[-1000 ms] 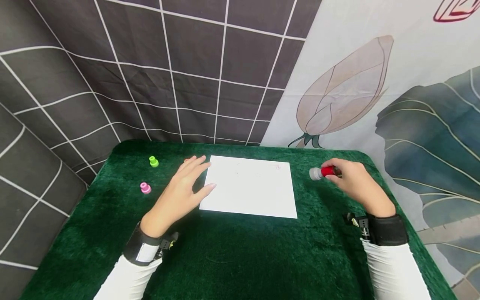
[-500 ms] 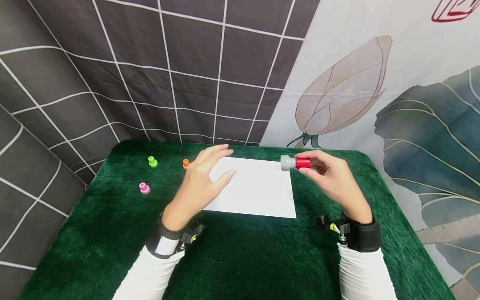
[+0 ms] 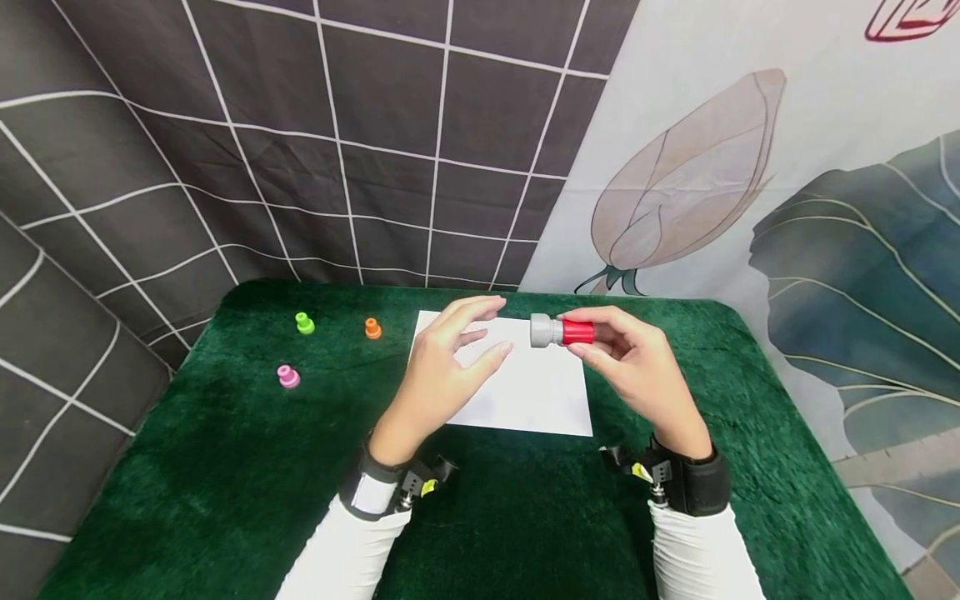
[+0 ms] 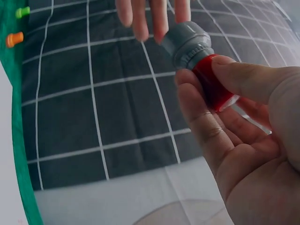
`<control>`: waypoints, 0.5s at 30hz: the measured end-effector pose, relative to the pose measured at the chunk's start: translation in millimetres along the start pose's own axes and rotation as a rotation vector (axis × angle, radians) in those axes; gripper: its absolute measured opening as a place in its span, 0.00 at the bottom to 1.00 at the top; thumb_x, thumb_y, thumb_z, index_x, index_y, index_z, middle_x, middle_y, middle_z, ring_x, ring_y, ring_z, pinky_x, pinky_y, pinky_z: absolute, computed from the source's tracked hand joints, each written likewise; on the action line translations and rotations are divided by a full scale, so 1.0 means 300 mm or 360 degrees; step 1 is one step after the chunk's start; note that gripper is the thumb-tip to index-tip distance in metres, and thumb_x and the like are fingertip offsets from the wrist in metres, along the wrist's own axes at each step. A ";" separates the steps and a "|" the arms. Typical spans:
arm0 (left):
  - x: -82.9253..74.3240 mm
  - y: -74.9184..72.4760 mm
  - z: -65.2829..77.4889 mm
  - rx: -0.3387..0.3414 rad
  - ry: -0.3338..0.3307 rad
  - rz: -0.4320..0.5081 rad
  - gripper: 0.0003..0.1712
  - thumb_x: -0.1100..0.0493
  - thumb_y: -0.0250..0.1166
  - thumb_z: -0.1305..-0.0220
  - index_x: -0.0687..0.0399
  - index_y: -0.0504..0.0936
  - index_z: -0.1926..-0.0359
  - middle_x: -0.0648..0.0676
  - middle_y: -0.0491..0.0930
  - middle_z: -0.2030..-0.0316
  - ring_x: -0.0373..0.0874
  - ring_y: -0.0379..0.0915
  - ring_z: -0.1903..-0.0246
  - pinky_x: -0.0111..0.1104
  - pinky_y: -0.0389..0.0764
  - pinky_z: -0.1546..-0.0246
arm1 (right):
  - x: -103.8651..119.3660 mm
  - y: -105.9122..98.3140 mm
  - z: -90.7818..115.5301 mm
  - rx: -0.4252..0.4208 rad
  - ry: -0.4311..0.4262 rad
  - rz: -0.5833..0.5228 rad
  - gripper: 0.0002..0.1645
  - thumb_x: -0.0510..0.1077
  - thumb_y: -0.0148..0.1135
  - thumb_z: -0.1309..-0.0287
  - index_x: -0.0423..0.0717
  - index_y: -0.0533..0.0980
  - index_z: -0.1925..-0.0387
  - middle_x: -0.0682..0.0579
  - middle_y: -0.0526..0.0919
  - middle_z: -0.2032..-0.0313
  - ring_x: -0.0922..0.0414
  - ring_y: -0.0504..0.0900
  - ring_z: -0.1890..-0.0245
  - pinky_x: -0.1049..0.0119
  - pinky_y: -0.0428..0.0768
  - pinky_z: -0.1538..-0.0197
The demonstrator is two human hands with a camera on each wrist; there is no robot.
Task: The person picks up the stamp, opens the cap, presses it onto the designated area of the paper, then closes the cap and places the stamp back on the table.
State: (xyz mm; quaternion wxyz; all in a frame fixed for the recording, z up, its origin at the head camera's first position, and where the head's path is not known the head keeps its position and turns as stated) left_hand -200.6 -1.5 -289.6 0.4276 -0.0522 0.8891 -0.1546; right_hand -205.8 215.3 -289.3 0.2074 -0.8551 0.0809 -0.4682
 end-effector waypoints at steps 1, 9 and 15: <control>0.006 0.005 0.002 0.0000 -0.0017 0.0041 0.28 0.59 0.70 0.42 0.58 0.76 0.41 0.56 0.78 0.43 0.44 0.75 0.45 0.39 0.82 0.48 | 0.005 0.009 0.000 0.0006 -0.0010 -0.0019 0.21 0.32 0.67 0.45 0.46 0.79 0.49 0.46 0.85 0.58 0.57 0.85 0.62 0.75 0.85 0.59; 0.031 0.036 0.013 0.0047 -0.0115 0.0322 0.28 0.64 0.71 0.44 0.60 0.76 0.41 0.57 0.78 0.46 0.46 0.77 0.48 0.37 0.83 0.50 | 0.026 0.063 0.003 0.0056 -0.0057 -0.0023 0.22 0.31 0.68 0.47 0.44 0.79 0.48 0.46 0.86 0.59 0.58 0.84 0.65 0.76 0.85 0.64; 0.042 0.048 0.015 0.0078 -0.0149 0.0468 0.28 0.64 0.72 0.46 0.60 0.77 0.42 0.58 0.78 0.46 0.47 0.78 0.50 0.39 0.84 0.52 | 0.035 0.082 -0.002 0.0049 -0.0086 -0.0016 0.23 0.31 0.69 0.49 0.42 0.79 0.48 0.43 0.86 0.59 0.59 0.84 0.64 0.75 0.86 0.61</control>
Point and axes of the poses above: each hand's wrist, its own z-axis away from the middle knuckle, its own y-axis out of the palm, x = y × z, the point moved 7 cm from there along -z, towards the middle knuckle
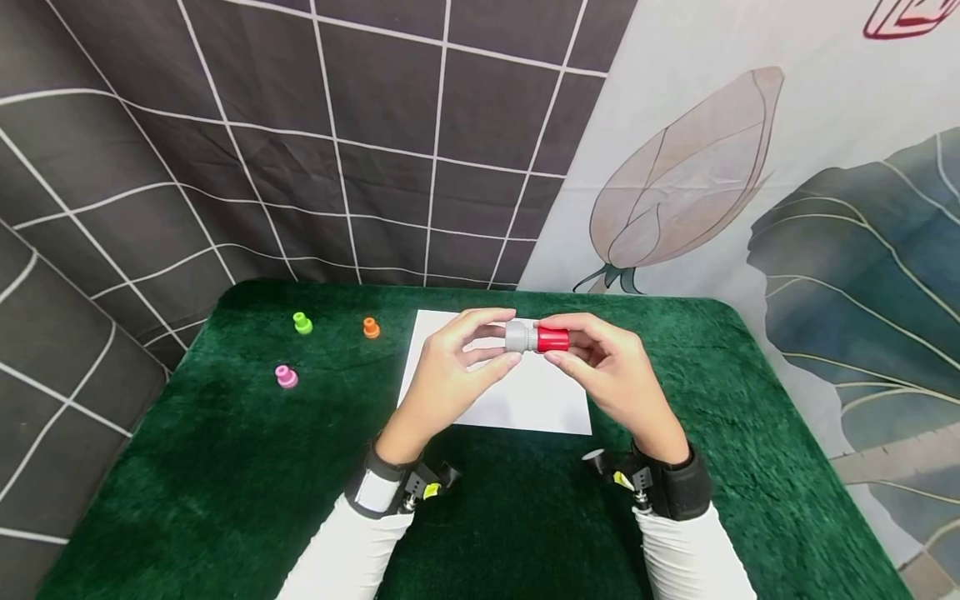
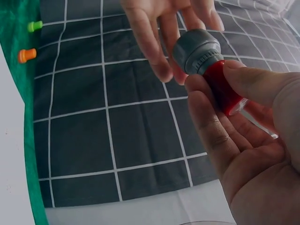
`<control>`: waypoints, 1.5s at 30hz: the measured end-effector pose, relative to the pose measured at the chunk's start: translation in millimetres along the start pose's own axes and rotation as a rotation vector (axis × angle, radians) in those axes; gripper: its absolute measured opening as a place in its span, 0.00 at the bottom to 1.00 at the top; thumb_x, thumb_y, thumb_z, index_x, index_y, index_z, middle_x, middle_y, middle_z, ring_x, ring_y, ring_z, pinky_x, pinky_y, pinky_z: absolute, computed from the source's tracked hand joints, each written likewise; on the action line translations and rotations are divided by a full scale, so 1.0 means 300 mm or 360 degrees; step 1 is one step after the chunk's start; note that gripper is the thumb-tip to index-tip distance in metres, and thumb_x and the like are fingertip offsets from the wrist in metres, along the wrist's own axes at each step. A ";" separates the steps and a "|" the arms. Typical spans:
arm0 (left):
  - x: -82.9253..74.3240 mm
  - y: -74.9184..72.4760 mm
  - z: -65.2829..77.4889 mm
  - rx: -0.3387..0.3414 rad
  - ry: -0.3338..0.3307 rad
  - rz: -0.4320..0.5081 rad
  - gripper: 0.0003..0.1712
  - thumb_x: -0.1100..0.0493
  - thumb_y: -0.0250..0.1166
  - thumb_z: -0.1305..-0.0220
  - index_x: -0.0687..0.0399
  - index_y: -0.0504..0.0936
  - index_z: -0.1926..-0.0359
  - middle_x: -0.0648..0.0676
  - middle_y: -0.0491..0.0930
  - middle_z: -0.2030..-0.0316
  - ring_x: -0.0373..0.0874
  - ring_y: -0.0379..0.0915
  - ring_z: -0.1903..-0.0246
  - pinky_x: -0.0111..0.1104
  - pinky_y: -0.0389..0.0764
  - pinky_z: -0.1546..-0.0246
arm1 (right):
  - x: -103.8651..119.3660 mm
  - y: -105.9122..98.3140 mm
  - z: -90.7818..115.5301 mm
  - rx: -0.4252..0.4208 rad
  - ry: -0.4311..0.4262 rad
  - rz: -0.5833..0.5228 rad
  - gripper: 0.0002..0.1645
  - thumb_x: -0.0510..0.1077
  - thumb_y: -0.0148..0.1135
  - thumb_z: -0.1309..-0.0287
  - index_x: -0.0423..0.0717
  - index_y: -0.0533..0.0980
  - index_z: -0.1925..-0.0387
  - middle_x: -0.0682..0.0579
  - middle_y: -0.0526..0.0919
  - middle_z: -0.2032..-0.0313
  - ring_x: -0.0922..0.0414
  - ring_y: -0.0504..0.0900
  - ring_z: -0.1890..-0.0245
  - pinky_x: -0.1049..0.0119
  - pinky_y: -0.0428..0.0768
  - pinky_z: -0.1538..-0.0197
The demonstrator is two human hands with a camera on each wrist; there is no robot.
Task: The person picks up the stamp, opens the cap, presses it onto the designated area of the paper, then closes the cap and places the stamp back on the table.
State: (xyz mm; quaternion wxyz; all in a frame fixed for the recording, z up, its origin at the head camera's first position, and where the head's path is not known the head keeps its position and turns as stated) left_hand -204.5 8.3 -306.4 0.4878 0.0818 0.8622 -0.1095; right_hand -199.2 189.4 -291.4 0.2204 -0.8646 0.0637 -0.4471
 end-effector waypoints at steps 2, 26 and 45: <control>0.005 0.001 0.000 -0.0003 -0.0006 0.0023 0.27 0.65 0.72 0.46 0.61 0.78 0.43 0.58 0.78 0.46 0.48 0.78 0.50 0.42 0.84 0.52 | 0.000 0.007 -0.002 0.0003 -0.0012 0.0005 0.23 0.31 0.69 0.49 0.41 0.79 0.49 0.42 0.86 0.60 0.59 0.84 0.64 0.75 0.85 0.59; 0.012 -0.005 0.001 -0.0041 -0.0019 0.0120 0.22 0.64 0.74 0.48 0.60 0.83 0.49 0.57 0.81 0.51 0.44 0.79 0.54 0.37 0.85 0.55 | 0.011 0.005 0.002 0.0037 -0.0058 0.0013 0.22 0.33 0.68 0.47 0.47 0.81 0.50 0.49 0.86 0.57 0.57 0.85 0.66 0.73 0.86 0.65; -0.003 -0.006 -0.001 -0.0092 0.0016 0.0151 0.21 0.65 0.73 0.48 0.60 0.83 0.50 0.57 0.81 0.51 0.46 0.79 0.53 0.44 0.85 0.53 | 0.016 -0.011 0.003 -0.0073 -0.0132 0.0148 0.22 0.32 0.70 0.50 0.48 0.83 0.51 0.51 0.87 0.60 0.60 0.76 0.75 0.74 0.76 0.78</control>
Point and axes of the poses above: each hand's wrist, its own z-axis away from the middle knuckle, its own y-axis out of the palm, x = y × z, the point moved 7 cm from there along -z, towards the middle knuckle
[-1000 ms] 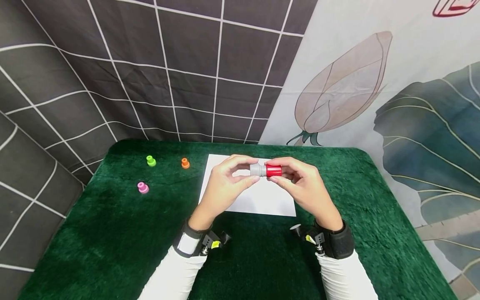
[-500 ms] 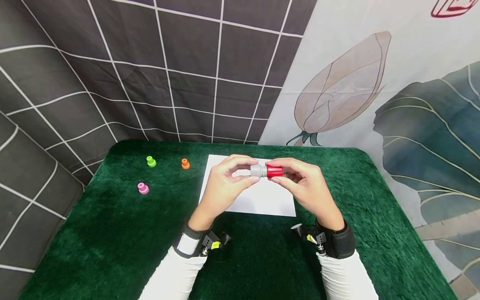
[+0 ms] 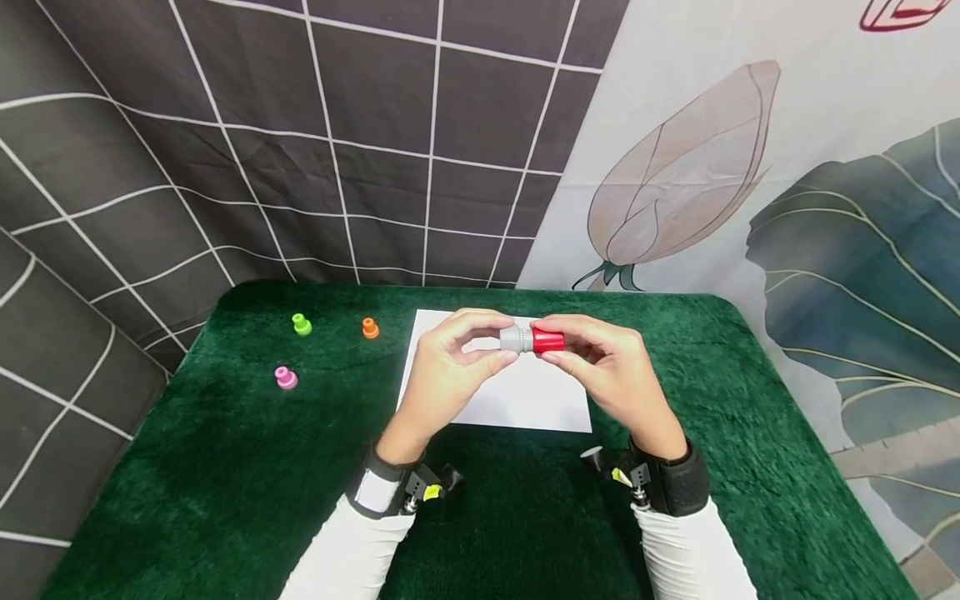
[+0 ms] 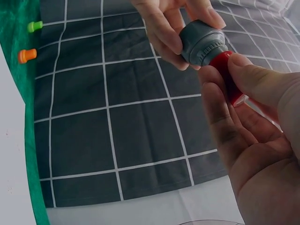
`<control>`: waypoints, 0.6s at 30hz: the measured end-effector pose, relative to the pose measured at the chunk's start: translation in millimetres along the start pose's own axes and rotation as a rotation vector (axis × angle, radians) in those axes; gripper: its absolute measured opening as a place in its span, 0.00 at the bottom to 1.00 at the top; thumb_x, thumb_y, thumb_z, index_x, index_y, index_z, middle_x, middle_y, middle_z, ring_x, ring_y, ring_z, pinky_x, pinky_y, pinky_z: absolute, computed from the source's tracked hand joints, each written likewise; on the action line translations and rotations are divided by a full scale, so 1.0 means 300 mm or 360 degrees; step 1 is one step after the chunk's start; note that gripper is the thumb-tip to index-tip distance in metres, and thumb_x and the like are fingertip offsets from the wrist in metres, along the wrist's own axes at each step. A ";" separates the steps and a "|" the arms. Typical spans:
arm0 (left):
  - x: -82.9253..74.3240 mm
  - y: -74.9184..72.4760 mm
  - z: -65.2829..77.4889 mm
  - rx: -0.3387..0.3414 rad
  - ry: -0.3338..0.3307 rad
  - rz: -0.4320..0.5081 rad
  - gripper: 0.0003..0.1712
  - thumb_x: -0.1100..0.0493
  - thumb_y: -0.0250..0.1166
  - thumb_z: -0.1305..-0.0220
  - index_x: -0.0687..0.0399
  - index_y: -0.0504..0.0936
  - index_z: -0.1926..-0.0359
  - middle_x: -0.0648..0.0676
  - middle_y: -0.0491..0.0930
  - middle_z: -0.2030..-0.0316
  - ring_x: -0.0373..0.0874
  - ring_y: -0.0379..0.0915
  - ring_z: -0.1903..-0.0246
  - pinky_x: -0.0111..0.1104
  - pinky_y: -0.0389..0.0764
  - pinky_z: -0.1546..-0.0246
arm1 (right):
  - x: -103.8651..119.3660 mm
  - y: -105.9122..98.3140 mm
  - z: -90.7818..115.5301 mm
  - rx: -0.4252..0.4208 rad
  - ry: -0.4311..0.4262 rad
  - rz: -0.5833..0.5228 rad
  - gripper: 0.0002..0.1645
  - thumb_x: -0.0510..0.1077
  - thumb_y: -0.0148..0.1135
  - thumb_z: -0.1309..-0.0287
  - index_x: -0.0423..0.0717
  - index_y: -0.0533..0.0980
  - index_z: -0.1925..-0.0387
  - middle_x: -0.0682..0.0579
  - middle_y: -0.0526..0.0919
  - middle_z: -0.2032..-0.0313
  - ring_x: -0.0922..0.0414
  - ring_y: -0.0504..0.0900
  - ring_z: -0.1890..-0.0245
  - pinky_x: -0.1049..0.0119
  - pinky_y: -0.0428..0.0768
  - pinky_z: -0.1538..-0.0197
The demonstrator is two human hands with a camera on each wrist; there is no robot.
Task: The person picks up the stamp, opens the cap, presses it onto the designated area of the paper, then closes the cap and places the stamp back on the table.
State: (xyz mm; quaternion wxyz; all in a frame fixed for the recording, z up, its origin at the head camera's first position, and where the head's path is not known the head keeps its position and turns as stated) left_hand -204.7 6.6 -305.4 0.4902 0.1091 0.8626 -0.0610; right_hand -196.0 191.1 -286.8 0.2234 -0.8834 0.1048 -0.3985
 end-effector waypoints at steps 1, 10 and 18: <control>0.002 0.003 0.001 0.0011 -0.0008 0.0014 0.22 0.65 0.73 0.48 0.60 0.82 0.49 0.57 0.81 0.51 0.46 0.79 0.53 0.44 0.84 0.53 | 0.000 0.000 0.000 -0.0001 0.0000 -0.0004 0.22 0.32 0.70 0.50 0.48 0.83 0.51 0.51 0.87 0.60 0.60 0.76 0.75 0.74 0.76 0.78; 0.022 0.015 0.003 0.0048 -0.0058 0.0013 0.23 0.64 0.72 0.46 0.59 0.81 0.47 0.56 0.81 0.48 0.48 0.78 0.52 0.37 0.83 0.51 | -0.005 0.007 0.000 -0.0005 0.0034 -0.0014 0.22 0.32 0.70 0.50 0.43 0.82 0.51 0.47 0.87 0.59 0.60 0.78 0.73 0.75 0.80 0.73; 0.012 0.011 0.004 -0.0002 -0.0035 -0.0074 0.23 0.61 0.73 0.47 0.57 0.83 0.48 0.55 0.82 0.50 0.46 0.79 0.54 0.38 0.85 0.53 | -0.005 0.008 -0.001 -0.0003 0.0023 0.0008 0.22 0.32 0.70 0.50 0.43 0.82 0.51 0.47 0.87 0.60 0.60 0.76 0.75 0.74 0.77 0.76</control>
Point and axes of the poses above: each hand's wrist, its own z-axis away from the middle knuckle, its own y-axis out of the palm, x = y × z, the point moved 7 cm from there along -z, towards the middle knuckle
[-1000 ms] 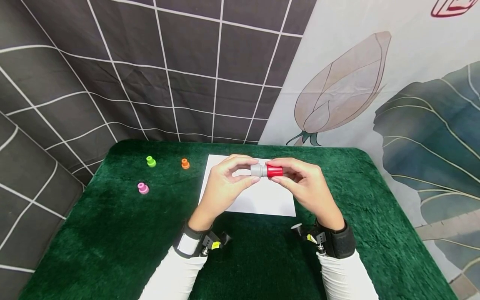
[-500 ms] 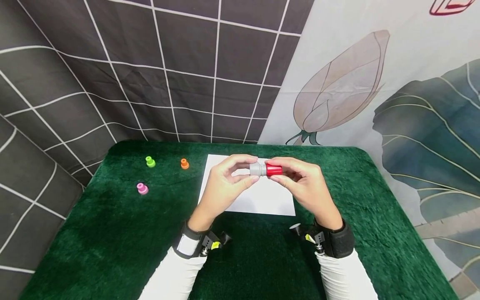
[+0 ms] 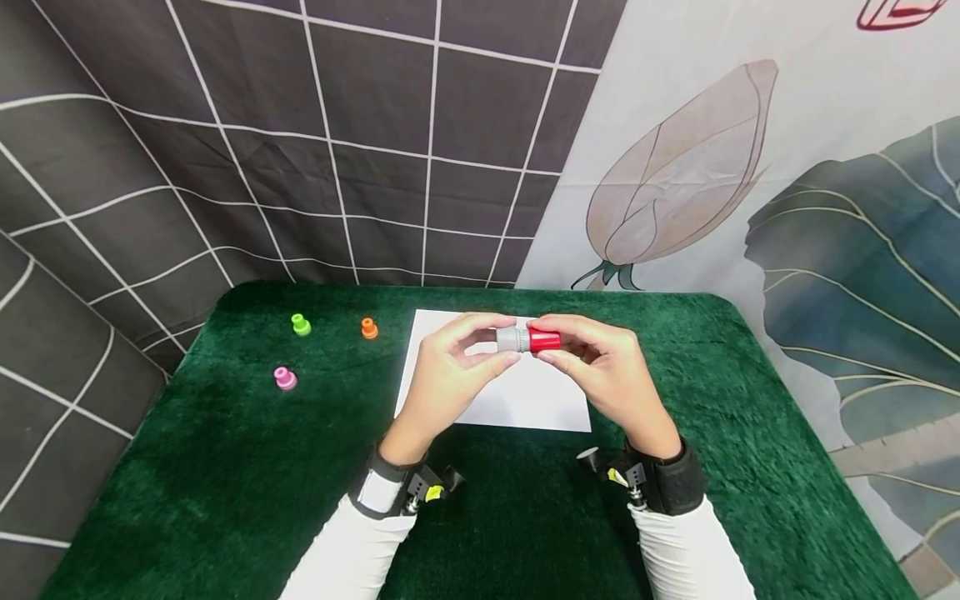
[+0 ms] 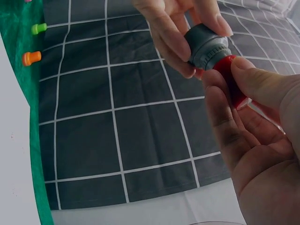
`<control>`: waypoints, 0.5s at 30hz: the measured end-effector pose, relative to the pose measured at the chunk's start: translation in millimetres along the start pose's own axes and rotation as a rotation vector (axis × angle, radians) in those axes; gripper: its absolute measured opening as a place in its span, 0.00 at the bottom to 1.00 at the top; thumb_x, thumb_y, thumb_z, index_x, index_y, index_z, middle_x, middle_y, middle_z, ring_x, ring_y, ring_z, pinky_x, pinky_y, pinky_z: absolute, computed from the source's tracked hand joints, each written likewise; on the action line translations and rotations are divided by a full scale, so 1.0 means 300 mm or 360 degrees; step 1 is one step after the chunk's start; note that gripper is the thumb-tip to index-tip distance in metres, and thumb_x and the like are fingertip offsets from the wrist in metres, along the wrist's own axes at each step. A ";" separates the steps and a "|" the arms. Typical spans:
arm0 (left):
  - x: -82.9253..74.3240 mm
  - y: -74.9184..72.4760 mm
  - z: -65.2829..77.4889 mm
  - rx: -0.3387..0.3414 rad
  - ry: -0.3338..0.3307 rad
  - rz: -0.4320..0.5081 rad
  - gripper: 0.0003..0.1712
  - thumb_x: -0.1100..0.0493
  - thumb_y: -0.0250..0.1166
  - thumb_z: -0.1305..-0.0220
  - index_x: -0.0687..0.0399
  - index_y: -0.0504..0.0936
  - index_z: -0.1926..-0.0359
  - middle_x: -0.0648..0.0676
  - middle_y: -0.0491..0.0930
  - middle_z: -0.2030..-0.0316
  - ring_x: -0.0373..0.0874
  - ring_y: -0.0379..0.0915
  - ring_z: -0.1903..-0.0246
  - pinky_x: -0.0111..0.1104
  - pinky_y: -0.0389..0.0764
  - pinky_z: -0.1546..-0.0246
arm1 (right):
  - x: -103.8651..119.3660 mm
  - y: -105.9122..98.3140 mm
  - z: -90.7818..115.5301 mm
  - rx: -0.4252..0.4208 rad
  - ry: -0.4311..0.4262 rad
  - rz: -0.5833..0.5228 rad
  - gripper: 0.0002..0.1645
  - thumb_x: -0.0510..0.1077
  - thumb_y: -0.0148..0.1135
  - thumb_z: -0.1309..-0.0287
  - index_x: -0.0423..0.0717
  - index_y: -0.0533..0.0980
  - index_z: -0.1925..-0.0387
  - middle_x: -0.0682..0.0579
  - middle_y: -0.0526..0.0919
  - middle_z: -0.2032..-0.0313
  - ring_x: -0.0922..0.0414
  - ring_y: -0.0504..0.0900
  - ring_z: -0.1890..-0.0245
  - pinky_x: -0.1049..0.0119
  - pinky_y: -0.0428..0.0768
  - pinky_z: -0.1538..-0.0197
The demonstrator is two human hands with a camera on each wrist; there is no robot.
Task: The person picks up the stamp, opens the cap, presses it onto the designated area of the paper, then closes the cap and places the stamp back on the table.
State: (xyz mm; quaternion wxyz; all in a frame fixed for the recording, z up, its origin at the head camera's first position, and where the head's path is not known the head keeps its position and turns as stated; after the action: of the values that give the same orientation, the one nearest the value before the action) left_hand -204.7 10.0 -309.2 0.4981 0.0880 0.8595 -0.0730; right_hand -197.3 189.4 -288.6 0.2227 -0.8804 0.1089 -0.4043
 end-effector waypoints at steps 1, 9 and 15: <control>-0.005 -0.002 0.000 -0.0006 0.0011 -0.0009 0.23 0.61 0.73 0.47 0.57 0.83 0.49 0.55 0.82 0.50 0.46 0.79 0.54 0.39 0.85 0.53 | 0.002 -0.001 0.000 -0.0001 -0.0003 0.0004 0.22 0.32 0.70 0.50 0.43 0.82 0.51 0.47 0.87 0.59 0.60 0.76 0.75 0.74 0.77 0.76; -0.016 -0.010 0.001 -0.0003 0.0012 0.0004 0.22 0.62 0.74 0.48 0.58 0.84 0.50 0.56 0.83 0.51 0.48 0.80 0.54 0.40 0.85 0.54 | 0.011 -0.008 0.001 -0.0018 -0.0036 0.0017 0.22 0.32 0.71 0.52 0.42 0.83 0.52 0.46 0.88 0.58 0.60 0.76 0.75 0.76 0.77 0.75; -0.018 -0.012 0.001 -0.0010 0.0002 0.0033 0.22 0.63 0.74 0.48 0.59 0.84 0.50 0.57 0.83 0.51 0.46 0.79 0.55 0.41 0.85 0.54 | 0.016 -0.009 0.003 -0.0049 -0.0075 0.0029 0.22 0.30 0.72 0.53 0.41 0.83 0.53 0.45 0.88 0.59 0.60 0.75 0.75 0.74 0.74 0.78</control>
State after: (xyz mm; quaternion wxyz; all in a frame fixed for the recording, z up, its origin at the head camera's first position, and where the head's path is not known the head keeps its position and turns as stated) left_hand -202.5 5.9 -304.6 0.4985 0.0954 0.8591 -0.0651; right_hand -193.4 190.3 -284.7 0.2152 -0.8920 0.1177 -0.3797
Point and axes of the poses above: each hand's wrist, its own z-axis away from the middle knuckle, its own y-axis out of the palm, x = y × z, the point moved 7 cm from there along -z, towards the middle knuckle
